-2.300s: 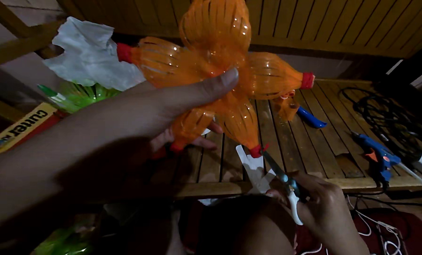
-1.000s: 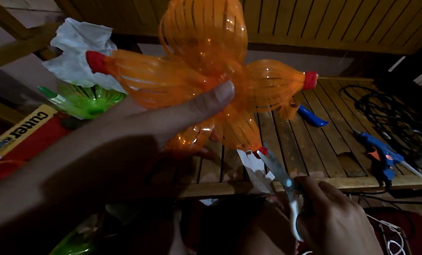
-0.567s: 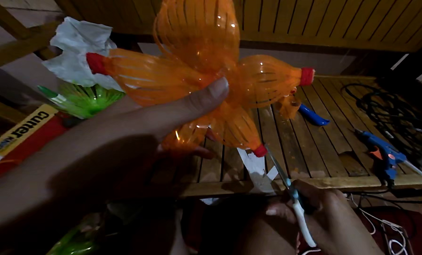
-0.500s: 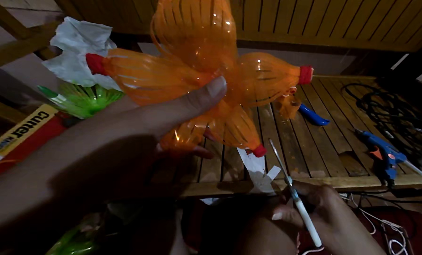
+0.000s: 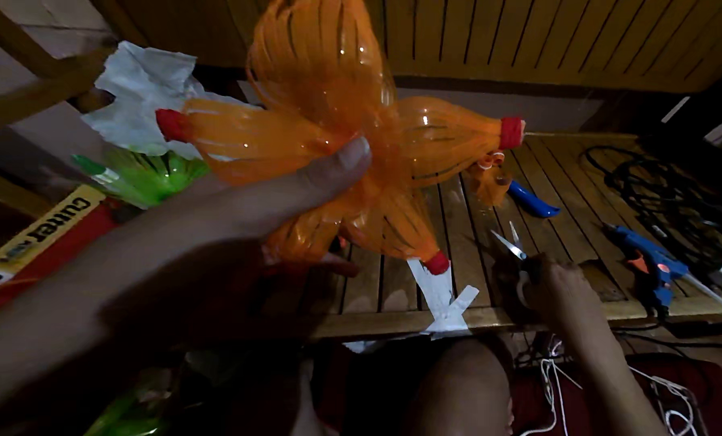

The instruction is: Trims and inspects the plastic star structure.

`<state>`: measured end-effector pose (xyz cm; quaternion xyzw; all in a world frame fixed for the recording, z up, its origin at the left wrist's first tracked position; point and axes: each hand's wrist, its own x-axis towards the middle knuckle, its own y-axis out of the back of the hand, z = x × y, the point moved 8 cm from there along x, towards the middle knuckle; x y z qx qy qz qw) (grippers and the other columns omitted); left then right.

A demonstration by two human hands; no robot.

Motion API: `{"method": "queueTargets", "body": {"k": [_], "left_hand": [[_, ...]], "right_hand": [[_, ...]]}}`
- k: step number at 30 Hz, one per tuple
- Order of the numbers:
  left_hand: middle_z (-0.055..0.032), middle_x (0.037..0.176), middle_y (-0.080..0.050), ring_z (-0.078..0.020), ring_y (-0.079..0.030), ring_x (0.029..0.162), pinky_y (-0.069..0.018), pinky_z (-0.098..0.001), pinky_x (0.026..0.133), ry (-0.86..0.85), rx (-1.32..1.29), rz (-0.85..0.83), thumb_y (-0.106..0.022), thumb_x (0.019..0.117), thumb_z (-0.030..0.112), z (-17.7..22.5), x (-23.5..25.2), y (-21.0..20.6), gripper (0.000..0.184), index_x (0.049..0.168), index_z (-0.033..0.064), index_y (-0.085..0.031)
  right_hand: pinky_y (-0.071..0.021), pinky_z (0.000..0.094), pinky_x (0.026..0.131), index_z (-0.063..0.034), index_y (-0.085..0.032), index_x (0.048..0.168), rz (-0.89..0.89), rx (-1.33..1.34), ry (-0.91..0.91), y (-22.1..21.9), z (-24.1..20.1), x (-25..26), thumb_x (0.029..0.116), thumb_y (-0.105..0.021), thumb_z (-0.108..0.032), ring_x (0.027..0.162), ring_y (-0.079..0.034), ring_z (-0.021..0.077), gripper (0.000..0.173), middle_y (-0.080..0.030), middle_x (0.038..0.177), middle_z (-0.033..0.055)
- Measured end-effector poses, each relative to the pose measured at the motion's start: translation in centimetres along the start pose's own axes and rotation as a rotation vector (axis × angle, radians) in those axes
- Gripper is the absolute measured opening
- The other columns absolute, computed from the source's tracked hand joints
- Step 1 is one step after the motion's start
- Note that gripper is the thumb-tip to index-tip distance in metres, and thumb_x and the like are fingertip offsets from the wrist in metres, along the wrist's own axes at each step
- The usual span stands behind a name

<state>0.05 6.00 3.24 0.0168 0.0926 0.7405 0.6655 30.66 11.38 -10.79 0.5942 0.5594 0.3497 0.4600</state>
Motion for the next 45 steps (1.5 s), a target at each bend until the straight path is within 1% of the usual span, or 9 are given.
{"method": "queueTargets", "body": {"k": [7, 12, 14, 17, 22, 31, 36, 40, 45], "left_hand": [[-0.0056, 0.102, -0.071, -0.0212, -0.074, 0.082, -0.0645, -0.0393, 0.061, -0.039, -0.110, -0.091, -0.062, 0.0985, 0.048, -2.4, 1.4, 0.5, 0.038, 0.122, 0.0186, -0.064], [-0.0089, 0.112, -0.071, -0.0276, -0.074, 0.090, -0.0651, -0.0454, 0.065, 0.002, -0.186, -0.069, -0.060, 0.0987, 0.049, -3.9, 2.8, 0.2, 0.045, 0.132, 0.0183, -0.060], [-0.0091, 0.112, -0.070, -0.0275, -0.074, 0.089, -0.0648, -0.0441, 0.065, 0.009, -0.223, -0.067, -0.059, 0.0996, 0.050, -4.5, 3.3, -0.3, 0.045, 0.133, 0.0194, -0.059], [-0.0065, 0.104, -0.070, -0.0225, -0.073, 0.083, -0.0644, -0.0403, 0.062, -0.021, -0.299, -0.062, -0.053, 0.1038, 0.046, -5.1, 3.5, -1.4, 0.038, 0.131, 0.0197, -0.059], [-0.0075, 0.103, -0.070, -0.0237, -0.073, 0.084, -0.0647, -0.0418, 0.066, -0.019, -0.401, 0.055, -0.051, 0.1059, 0.040, -6.4, 2.8, -1.9, 0.036, 0.130, 0.0143, -0.057], [-0.0056, 0.108, -0.070, -0.0208, -0.074, 0.086, -0.0665, -0.0410, 0.067, -0.243, -0.524, 0.206, -0.045, 0.1080, 0.018, -9.4, -0.3, -3.1, 0.028, 0.133, 0.0060, -0.050], [-0.0042, 0.096, -0.072, -0.0184, -0.075, 0.079, -0.0661, -0.0371, 0.065, -0.199, -0.599, 0.161, -0.033, 0.1111, 0.021, -9.5, -0.9, -4.1, 0.026, 0.124, 0.0075, -0.052], [-0.0091, 0.098, -0.072, -0.0228, -0.075, 0.082, -0.0663, -0.0395, 0.067, -0.217, -0.615, 0.095, -0.034, 0.1109, 0.021, -9.5, -1.0, -5.0, 0.030, 0.124, 0.0030, -0.054], [-0.0061, 0.102, -0.071, -0.0204, -0.075, 0.082, -0.0665, -0.0390, 0.064, -0.228, -0.599, 0.206, -0.039, 0.1091, 0.019, -9.5, -1.3, -4.5, 0.025, 0.125, 0.0044, -0.052]], "right_hand": [[-0.0333, 0.0668, 0.112, -0.0004, -0.043, 0.153, -0.268, -0.060, 0.120, 0.5, 0.2, 3.0, 0.0953, -0.067, -0.009, 0.142, -0.038, 0.0502, 0.063, -0.046, 0.149, 0.0298], [-0.0351, 0.0677, 0.109, -0.0033, -0.046, 0.152, -0.366, -0.089, 0.242, 1.1, -1.6, 3.4, 0.0922, -0.076, -0.015, 0.137, -0.045, 0.0495, 0.068, -0.051, 0.146, 0.0291], [-0.0407, 0.0605, 0.108, -0.0004, -0.055, 0.144, -0.239, 0.134, 0.376, 3.0, -3.6, 2.4, 0.0975, -0.072, -0.024, 0.129, -0.054, 0.0425, 0.055, -0.058, 0.138, 0.0261], [-0.0543, 0.0289, 0.080, -0.0046, -0.072, 0.110, -0.076, 0.709, 0.531, 4.8, -6.9, -0.3, 0.1067, -0.053, -0.024, 0.089, -0.066, 0.0093, 0.027, -0.073, 0.100, 0.0031], [-0.0579, 0.0241, 0.073, 0.0003, -0.068, 0.098, -0.107, 1.158, 0.560, 2.2, -10.5, -3.3, 0.1123, -0.033, -0.023, 0.076, -0.067, 0.0058, 0.044, -0.069, 0.082, -0.0004], [-0.0477, 0.0105, 0.061, 0.0022, -0.065, 0.094, 0.472, 1.112, 0.752, 1.6, -11.5, -6.2, 0.0995, -0.062, -0.011, 0.065, -0.056, -0.0065, 0.015, -0.063, 0.075, -0.0033], [-0.0557, 0.0215, 0.074, 0.0103, -0.054, 0.124, -0.009, 1.259, 0.691, -0.6, -12.0, -4.9, 0.1107, -0.024, -0.046, 0.075, -0.061, 0.0017, 0.065, -0.063, 0.086, -0.0030], [-0.0564, 0.0236, 0.071, -0.0025, -0.053, 0.115, -0.241, 1.536, 0.670, -1.7, -12.8, -5.1, 0.0854, -0.028, -0.090, 0.077, -0.066, 0.0034, 0.095, -0.069, 0.087, -0.0060], [-0.0572, 0.0227, 0.074, -0.0110, -0.067, 0.114, -0.224, 1.752, 0.670, -1.5, -11.6, -4.8, 0.1007, -0.039, -0.067, 0.081, -0.068, 0.0053, 0.064, -0.072, 0.096, -0.0031]]}}
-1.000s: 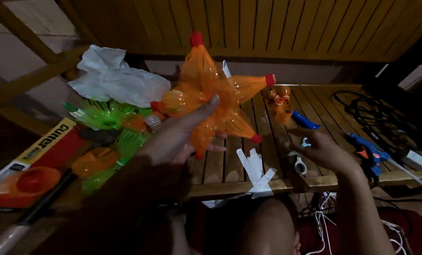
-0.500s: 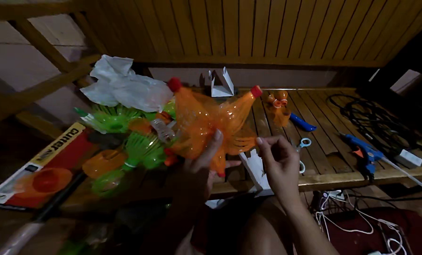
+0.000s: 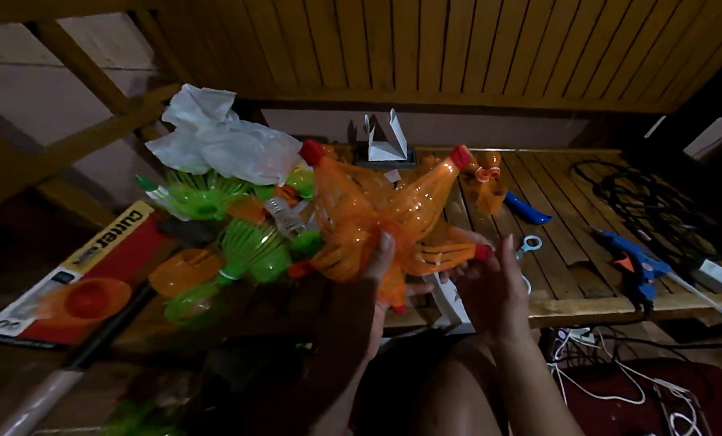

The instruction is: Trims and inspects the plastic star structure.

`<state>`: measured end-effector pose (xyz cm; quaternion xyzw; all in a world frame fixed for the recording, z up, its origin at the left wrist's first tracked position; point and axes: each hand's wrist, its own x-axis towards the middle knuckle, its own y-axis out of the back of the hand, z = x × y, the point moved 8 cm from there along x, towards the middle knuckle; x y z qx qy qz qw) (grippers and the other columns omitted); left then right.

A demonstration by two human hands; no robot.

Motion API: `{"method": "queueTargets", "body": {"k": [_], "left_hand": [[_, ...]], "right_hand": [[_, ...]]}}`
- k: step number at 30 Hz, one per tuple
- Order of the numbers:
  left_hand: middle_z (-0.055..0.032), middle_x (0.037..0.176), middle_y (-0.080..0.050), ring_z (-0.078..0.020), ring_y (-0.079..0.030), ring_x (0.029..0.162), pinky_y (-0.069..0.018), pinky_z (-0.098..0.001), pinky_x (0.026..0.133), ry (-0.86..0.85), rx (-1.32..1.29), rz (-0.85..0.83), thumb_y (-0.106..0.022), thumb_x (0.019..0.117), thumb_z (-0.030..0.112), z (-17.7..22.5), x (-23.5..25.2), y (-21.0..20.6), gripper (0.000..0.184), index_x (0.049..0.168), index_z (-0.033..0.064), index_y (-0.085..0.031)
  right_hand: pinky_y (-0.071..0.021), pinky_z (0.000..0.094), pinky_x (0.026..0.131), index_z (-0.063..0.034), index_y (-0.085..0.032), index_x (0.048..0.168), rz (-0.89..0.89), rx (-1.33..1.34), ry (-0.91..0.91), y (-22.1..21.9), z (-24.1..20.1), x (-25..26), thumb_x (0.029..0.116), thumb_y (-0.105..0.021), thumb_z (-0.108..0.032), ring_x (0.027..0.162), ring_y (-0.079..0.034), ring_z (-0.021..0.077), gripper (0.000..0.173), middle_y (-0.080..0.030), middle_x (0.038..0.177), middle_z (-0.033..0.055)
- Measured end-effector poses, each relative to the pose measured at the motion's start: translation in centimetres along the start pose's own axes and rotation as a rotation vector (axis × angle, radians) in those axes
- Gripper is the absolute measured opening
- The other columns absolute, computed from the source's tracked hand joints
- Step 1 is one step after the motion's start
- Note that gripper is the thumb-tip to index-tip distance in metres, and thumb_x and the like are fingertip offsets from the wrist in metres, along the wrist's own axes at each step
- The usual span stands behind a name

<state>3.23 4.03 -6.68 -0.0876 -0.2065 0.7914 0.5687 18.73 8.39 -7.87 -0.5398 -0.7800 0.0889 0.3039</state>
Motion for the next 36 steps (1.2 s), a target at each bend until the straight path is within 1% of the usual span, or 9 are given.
{"method": "queueTargets", "body": {"k": [4, 6, 10, 13, 15, 21, 25, 32, 36], "left_hand": [[-0.0039, 0.104, -0.071, -0.0192, -0.075, 0.082, -0.0666, -0.0382, 0.064, -0.055, 0.021, 0.003, -0.043, 0.1079, 0.024, 0.1, 0.1, 0.8, 0.028, 0.129, 0.0064, -0.050], [-0.0036, 0.104, -0.071, -0.0198, -0.075, 0.082, -0.0666, -0.0381, 0.063, -0.048, 0.027, 0.023, -0.041, 0.1087, 0.022, 0.1, 0.2, 1.1, 0.026, 0.129, 0.0069, -0.049], [-0.0040, 0.104, -0.072, -0.0197, -0.075, 0.082, -0.0664, -0.0379, 0.062, -0.041, 0.027, 0.005, -0.040, 0.1094, 0.022, 0.0, 0.1, 1.4, 0.025, 0.127, 0.0070, -0.050], [-0.0025, 0.108, -0.071, -0.0183, -0.075, 0.088, -0.0666, -0.0379, 0.066, -0.080, 0.030, -0.017, -0.044, 0.1080, 0.025, -0.1, -0.2, 1.5, 0.029, 0.129, 0.0070, -0.050], [-0.0013, 0.110, -0.071, -0.0177, -0.075, 0.090, -0.0667, -0.0375, 0.066, -0.108, 0.044, -0.032, -0.048, 0.1070, 0.030, 0.0, -0.5, 1.5, 0.033, 0.129, 0.0066, -0.050], [-0.0021, 0.107, -0.072, -0.0201, -0.076, 0.085, -0.0670, -0.0397, 0.063, -0.122, 0.018, -0.001, -0.055, 0.1049, 0.028, -0.2, -1.2, 1.5, 0.032, 0.127, 0.0062, -0.051], [-0.0015, 0.106, -0.072, -0.0191, -0.076, 0.085, -0.0669, -0.0395, 0.064, -0.130, 0.005, -0.007, -0.063, 0.1007, 0.033, -0.5, -1.4, 1.5, 0.036, 0.124, 0.0066, -0.054], [0.0007, 0.104, -0.072, -0.0181, -0.075, 0.084, -0.0668, -0.0386, 0.063, -0.135, 0.003, -0.028, -0.060, 0.1014, 0.041, -0.8, -1.2, 2.0, 0.040, 0.125, 0.0099, -0.054], [-0.0004, 0.103, -0.073, -0.0182, -0.075, 0.082, -0.0668, -0.0374, 0.062, -0.128, -0.010, -0.039, -0.058, 0.1027, 0.040, -0.5, -1.1, 2.3, 0.038, 0.123, 0.0079, -0.055]], "right_hand": [[-0.0581, 0.0270, 0.072, -0.0107, -0.067, 0.111, 0.209, 0.264, -0.161, 1.7, -0.2, -0.5, 0.1049, -0.014, -0.063, 0.085, -0.072, 0.0128, 0.075, -0.074, 0.096, 0.0027], [-0.0577, 0.0223, 0.072, -0.0111, -0.064, 0.111, 0.320, 0.195, -0.145, 2.9, -0.7, -0.7, 0.1125, -0.021, -0.041, 0.080, -0.069, 0.0076, 0.053, -0.071, 0.092, -0.0010], [-0.0530, 0.0175, 0.064, -0.0088, -0.061, 0.076, 0.446, 0.107, -0.001, 4.9, -1.4, -1.2, 0.1052, -0.043, -0.002, 0.060, -0.059, 0.0032, 0.035, -0.059, 0.064, -0.0033], [-0.0525, 0.0179, 0.064, -0.0148, -0.062, 0.072, 0.377, -0.168, 0.191, 4.8, -2.7, -2.1, 0.0980, -0.058, -0.005, 0.062, -0.060, 0.0012, 0.028, -0.062, 0.065, -0.0074], [-0.0552, 0.0162, 0.070, -0.0142, -0.071, 0.092, 0.262, -0.383, 0.316, 3.3, -3.8, -2.8, 0.0964, -0.067, -0.011, 0.073, -0.064, -0.0022, 0.007, -0.069, 0.081, -0.0114], [-0.0541, 0.0145, 0.073, 0.0015, -0.075, 0.098, 0.214, -0.650, 0.558, 0.4, -4.9, -4.1, 0.0922, -0.072, -0.008, 0.081, -0.064, -0.0006, 0.011, -0.072, 0.090, 0.0000], [-0.0556, 0.0162, 0.075, 0.0004, -0.074, 0.095, 0.229, -0.636, 0.562, 0.5, -5.0, -4.3, 0.0962, -0.067, -0.006, 0.082, -0.065, -0.0001, 0.009, -0.073, 0.089, -0.0016], [-0.0547, 0.0181, 0.067, -0.0083, -0.065, 0.090, 0.290, -0.080, 0.169, 2.3, -3.0, -3.4, 0.1067, -0.040, -0.006, 0.066, -0.063, 0.0030, 0.030, -0.069, 0.075, -0.0025], [-0.0514, 0.0171, 0.064, -0.0194, -0.055, 0.080, 0.323, -0.285, 0.201, 4.6, -4.2, -3.0, 0.1088, -0.029, -0.014, 0.062, -0.056, -0.0010, 0.039, -0.055, 0.066, -0.0126]]}}
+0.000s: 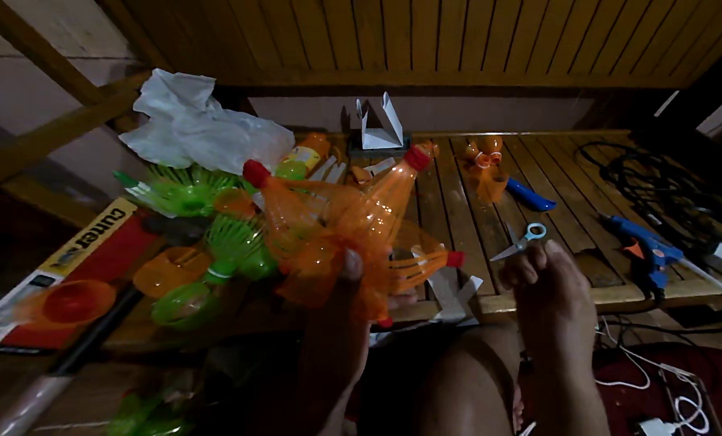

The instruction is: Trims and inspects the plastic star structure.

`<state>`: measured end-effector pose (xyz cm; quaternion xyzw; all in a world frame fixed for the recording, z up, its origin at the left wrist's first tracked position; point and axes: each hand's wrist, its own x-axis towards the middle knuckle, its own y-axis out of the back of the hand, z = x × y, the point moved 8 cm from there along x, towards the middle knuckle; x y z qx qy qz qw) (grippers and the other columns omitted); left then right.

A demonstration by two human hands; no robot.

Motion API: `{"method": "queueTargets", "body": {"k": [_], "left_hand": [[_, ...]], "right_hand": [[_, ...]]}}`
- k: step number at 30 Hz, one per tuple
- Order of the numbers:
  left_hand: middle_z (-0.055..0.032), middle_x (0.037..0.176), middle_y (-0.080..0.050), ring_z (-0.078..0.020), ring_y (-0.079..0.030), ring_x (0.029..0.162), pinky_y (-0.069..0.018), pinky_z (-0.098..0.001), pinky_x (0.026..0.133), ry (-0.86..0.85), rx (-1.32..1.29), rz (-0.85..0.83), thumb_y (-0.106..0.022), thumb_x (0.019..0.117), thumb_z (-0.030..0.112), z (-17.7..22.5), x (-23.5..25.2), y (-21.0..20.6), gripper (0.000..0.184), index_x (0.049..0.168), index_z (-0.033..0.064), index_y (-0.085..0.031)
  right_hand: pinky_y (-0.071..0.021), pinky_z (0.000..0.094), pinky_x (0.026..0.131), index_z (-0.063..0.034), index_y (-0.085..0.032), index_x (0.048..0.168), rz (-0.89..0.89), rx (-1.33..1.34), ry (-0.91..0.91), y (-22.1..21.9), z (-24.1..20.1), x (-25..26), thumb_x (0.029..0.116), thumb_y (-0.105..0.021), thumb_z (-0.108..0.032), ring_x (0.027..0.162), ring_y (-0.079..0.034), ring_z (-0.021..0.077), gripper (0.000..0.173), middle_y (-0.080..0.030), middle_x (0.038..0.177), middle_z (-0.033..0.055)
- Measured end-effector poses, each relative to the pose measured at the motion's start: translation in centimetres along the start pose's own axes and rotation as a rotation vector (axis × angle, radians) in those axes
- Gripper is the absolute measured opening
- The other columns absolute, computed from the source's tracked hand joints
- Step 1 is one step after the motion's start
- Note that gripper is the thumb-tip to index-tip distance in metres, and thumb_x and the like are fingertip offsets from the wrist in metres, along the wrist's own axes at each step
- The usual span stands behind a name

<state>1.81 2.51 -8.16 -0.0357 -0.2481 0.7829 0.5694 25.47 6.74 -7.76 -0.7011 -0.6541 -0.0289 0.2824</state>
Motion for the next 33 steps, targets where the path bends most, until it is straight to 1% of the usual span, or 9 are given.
{"method": "queueTargets", "body": {"k": [2, 4, 7, 12, 17, 21, 23, 26, 33], "left_hand": [[0.0001, 0.105, -0.074, -0.0177, -0.076, 0.084, -0.0668, -0.0374, 0.064, 0.003, -0.012, -0.004, -0.053, 0.1055, 0.036, 0.3, -0.2, 0.0, 0.033, 0.123, 0.0085, -0.055], [0.0007, 0.106, -0.073, -0.0173, -0.075, 0.087, -0.0669, -0.0376, 0.066, 0.033, -0.020, -0.022, -0.052, 0.1057, 0.039, 0.4, -0.4, 0.1, 0.035, 0.123, 0.0091, -0.054], [-0.0032, 0.107, -0.074, -0.0215, -0.076, 0.091, -0.0663, -0.0430, 0.068, 0.098, -0.102, -0.059, -0.066, 0.0935, 0.053, -0.3, -0.4, 0.9, 0.052, 0.121, 0.0096, -0.060], [-0.0004, 0.107, -0.075, -0.0134, -0.074, 0.094, -0.0646, -0.0310, 0.078, 0.121, -0.111, -0.221, -0.049, 0.1048, 0.007, -1.4, -1.3, 0.5, 0.018, 0.117, 0.0066, -0.062], [-0.0036, 0.103, -0.075, -0.0192, -0.075, 0.085, -0.0655, -0.0356, 0.068, 0.226, -0.178, -0.224, -0.054, 0.1039, 0.033, -0.6, -1.3, -0.6, 0.027, 0.116, 0.0097, -0.061], [-0.0025, 0.102, -0.073, -0.0163, -0.074, 0.089, -0.0646, -0.0317, 0.073, 0.159, -0.148, -0.202, -0.043, 0.1080, 0.022, -0.4, -0.7, -0.8, 0.022, 0.121, 0.0094, -0.057], [-0.0024, 0.103, -0.070, -0.0126, -0.072, 0.092, -0.0630, -0.0264, 0.077, 0.133, -0.048, -0.218, -0.034, 0.1093, 0.011, -0.2, 0.7, -1.2, 0.023, 0.122, 0.0051, -0.052], [-0.0062, 0.102, -0.074, -0.0203, -0.075, 0.089, -0.0650, -0.0369, 0.075, 0.167, -0.187, -0.291, -0.056, 0.1039, 0.028, 0.5, 4.5, -3.0, 0.022, 0.117, 0.0131, -0.064], [-0.0035, 0.102, -0.071, -0.0169, -0.072, 0.088, -0.0640, -0.0339, 0.071, 0.192, -0.144, -0.261, -0.049, 0.1073, 0.023, 1.8, 9.2, -7.1, 0.016, 0.115, 0.0154, -0.061]], "right_hand": [[-0.0539, 0.0193, 0.068, -0.0099, -0.062, 0.096, -0.050, -0.537, 0.145, 1.8, -0.6, 1.1, 0.1058, -0.046, -0.010, 0.072, -0.061, 0.0015, 0.019, -0.062, 0.081, -0.0055], [-0.0533, 0.0514, 0.090, 0.0003, -0.058, 0.136, -0.212, -1.046, 0.097, 3.0, 0.3, 2.4, 0.0972, -0.060, -0.008, 0.109, -0.064, 0.0331, 0.040, -0.065, 0.122, 0.0210], [-0.0237, 0.0783, 0.108, -0.0058, -0.045, 0.154, -0.505, -1.314, -0.217, 5.6, 3.1, 3.6, 0.1004, -0.063, -0.022, 0.143, -0.034, 0.0550, 0.059, -0.039, 0.156, 0.0295], [-0.0356, 0.0713, 0.106, -0.0066, -0.062, 0.141, -0.628, -1.340, -0.112, 8.5, 4.4, 4.1, 0.1026, -0.056, -0.018, 0.132, -0.050, 0.0494, 0.041, -0.056, 0.142, 0.0252], [-0.0355, 0.0751, 0.103, -0.0075, -0.066, 0.133, -0.682, -1.337, -0.049, 9.0, 4.4, 5.7, 0.0952, -0.067, -0.019, 0.134, -0.045, 0.0554, 0.039, -0.046, 0.151, 0.0290], [-0.0362, 0.0702, 0.107, -0.0035, -0.043, 0.153, -0.787, -1.413, -0.236, 9.1, 5.4, 7.9, 0.0978, -0.070, -0.029, 0.132, -0.050, 0.0478, 0.066, -0.050, 0.146, 0.0274], [-0.0373, 0.0675, 0.107, 0.0022, -0.054, 0.144, -0.761, -1.488, -0.244, 8.9, 5.2, 8.8, 0.0966, -0.072, -0.031, 0.132, -0.049, 0.0499, 0.060, -0.052, 0.141, 0.0308], [-0.0376, 0.0669, 0.106, 0.0038, -0.064, 0.128, -0.788, -1.490, -0.211, 8.3, 5.0, 9.8, 0.0922, -0.077, -0.032, 0.132, -0.048, 0.0491, 0.053, -0.052, 0.142, 0.0286], [-0.0440, 0.0600, 0.104, -0.0022, -0.055, 0.143, -0.804, -1.493, -0.388, 8.5, 6.3, 11.3, 0.0972, -0.072, -0.033, 0.124, -0.056, 0.0444, 0.057, -0.058, 0.133, 0.0284]]}}
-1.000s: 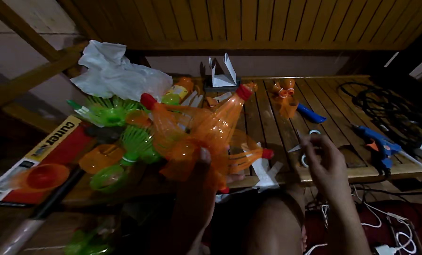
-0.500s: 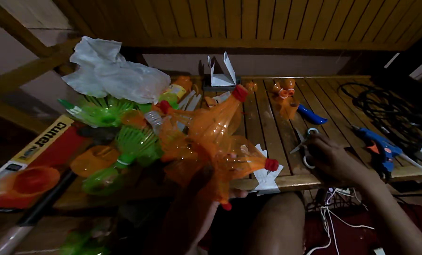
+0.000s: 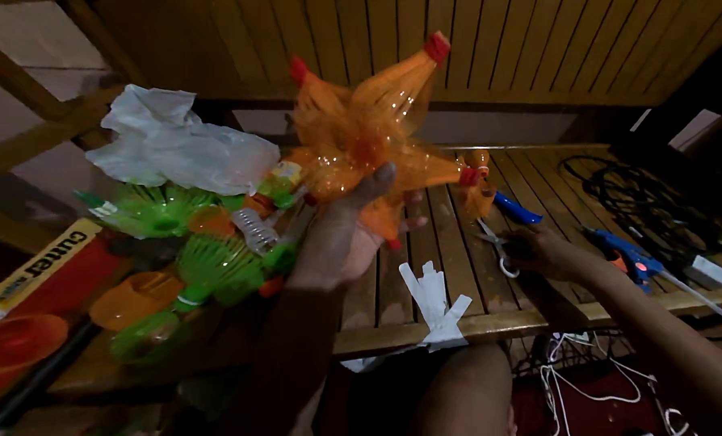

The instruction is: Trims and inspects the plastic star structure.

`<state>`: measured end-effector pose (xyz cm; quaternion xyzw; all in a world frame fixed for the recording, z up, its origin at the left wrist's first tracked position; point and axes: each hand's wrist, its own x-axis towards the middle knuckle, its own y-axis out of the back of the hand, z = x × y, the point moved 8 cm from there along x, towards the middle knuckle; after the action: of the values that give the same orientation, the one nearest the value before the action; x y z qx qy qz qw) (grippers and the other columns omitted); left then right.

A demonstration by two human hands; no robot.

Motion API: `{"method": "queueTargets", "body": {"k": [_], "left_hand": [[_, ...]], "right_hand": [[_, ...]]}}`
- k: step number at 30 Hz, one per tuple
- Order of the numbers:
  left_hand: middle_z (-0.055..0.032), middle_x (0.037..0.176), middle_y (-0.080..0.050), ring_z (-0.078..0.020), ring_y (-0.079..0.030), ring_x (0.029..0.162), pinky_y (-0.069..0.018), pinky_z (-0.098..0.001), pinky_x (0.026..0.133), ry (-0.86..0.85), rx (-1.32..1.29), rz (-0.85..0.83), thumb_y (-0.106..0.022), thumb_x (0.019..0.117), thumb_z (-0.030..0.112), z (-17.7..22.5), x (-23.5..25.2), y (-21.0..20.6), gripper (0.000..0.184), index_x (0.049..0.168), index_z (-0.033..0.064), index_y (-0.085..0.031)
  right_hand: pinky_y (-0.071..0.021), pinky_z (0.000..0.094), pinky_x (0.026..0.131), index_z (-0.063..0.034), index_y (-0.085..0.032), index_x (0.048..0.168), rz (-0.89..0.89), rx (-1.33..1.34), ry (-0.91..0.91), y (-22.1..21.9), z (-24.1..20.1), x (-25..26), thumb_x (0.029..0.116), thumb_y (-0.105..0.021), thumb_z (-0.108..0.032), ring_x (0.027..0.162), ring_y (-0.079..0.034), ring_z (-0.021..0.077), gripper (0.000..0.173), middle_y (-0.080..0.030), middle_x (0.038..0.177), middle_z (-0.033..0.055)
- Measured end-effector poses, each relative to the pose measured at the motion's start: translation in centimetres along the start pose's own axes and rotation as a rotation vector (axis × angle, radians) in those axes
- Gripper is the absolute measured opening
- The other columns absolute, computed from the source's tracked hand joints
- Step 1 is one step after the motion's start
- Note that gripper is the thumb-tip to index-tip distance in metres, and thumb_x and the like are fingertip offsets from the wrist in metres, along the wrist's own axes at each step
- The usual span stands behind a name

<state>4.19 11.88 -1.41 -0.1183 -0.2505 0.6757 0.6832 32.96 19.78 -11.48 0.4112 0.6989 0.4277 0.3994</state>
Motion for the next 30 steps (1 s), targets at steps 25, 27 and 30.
{"method": "queueTargets", "body": {"k": [25, 27, 30], "left_hand": [[0.0031, 0.105, -0.075, -0.0128, -0.074, 0.092, -0.0642, -0.0306, 0.077, -0.302, 0.004, 0.009, -0.072, 0.0902, 0.043, -3.5, -5.6, 0.3, 0.033, 0.115, 0.0217, -0.071], [0.0043, 0.105, -0.075, -0.0124, -0.074, 0.092, -0.0642, -0.0306, 0.076, -0.296, -0.010, -0.001, -0.070, 0.0911, 0.046, -3.5, -5.7, 0.2, 0.033, 0.115, 0.0238, -0.071], [0.0016, 0.106, -0.075, -0.0156, -0.075, 0.092, -0.0644, -0.0331, 0.077, -0.269, -0.072, -0.030, -0.069, 0.0921, 0.049, -4.1, -5.6, 0.5, 0.037, 0.117, 0.0214, -0.071]], "right_hand": [[-0.0404, 0.0184, 0.055, 0.0005, -0.070, 0.103, 1.058, 0.269, 0.305, 0.8, -13.3, -10.9, 0.0922, -0.069, -0.052, 0.061, -0.050, 0.0066, 0.054, -0.062, 0.072, 0.0066], [-0.0423, 0.0189, 0.055, 0.0010, -0.071, 0.103, 1.064, 0.241, 0.306, 0.8, -13.5, -11.1, 0.0929, -0.069, -0.051, 0.061, -0.053, 0.0080, 0.053, -0.063, 0.071, 0.0081], [-0.0415, 0.0192, 0.054, 0.0012, -0.071, 0.102, 1.069, 0.224, 0.312, 0.8, -13.7, -11.1, 0.0941, -0.068, -0.049, 0.059, -0.052, 0.0087, 0.051, -0.061, 0.069, 0.0079]]}}
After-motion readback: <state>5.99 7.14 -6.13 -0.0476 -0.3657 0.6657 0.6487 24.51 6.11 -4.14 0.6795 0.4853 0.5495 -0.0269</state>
